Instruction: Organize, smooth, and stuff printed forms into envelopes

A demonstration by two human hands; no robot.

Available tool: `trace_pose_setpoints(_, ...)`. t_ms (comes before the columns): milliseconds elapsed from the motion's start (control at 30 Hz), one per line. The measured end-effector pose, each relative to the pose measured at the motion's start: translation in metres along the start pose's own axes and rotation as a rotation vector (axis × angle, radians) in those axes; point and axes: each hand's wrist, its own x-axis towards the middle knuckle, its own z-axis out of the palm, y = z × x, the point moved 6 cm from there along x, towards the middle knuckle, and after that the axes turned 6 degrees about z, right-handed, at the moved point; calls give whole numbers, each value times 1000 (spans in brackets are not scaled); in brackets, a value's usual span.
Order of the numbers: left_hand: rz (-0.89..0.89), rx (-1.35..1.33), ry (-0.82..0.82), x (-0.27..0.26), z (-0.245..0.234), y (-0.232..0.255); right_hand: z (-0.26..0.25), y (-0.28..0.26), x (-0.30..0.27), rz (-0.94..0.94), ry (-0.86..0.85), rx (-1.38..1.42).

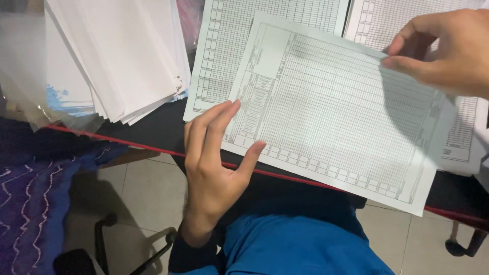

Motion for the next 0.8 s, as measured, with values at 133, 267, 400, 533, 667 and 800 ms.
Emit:
trace_pose_setpoints(133, 56, -35, 126, -11, -2, -1, 1, 5, -2, -79, -145, 537)
trace_pose_setpoints(267, 195, -57, 144, -19, 2, 6, 5, 23, -3, 72, -197, 680)
trace_pose_setpoints(400, 364, -81, 27, -26, 15, 16, 21, 42, -17, 175, -133, 703)
trace_pose_setpoints(533, 531, 42, 37, -27, 33, 37, 7, 14, -53, 324, -22, 762)
trace_pose_setpoints(667, 604, 131, 106, -25, 39, 48, 54, 57, -84, -394, 248, 627)
trace_pose_setpoints(800, 586, 138, 215, -20, 25, 41, 48, 9, -78, 432, 5, 1203)
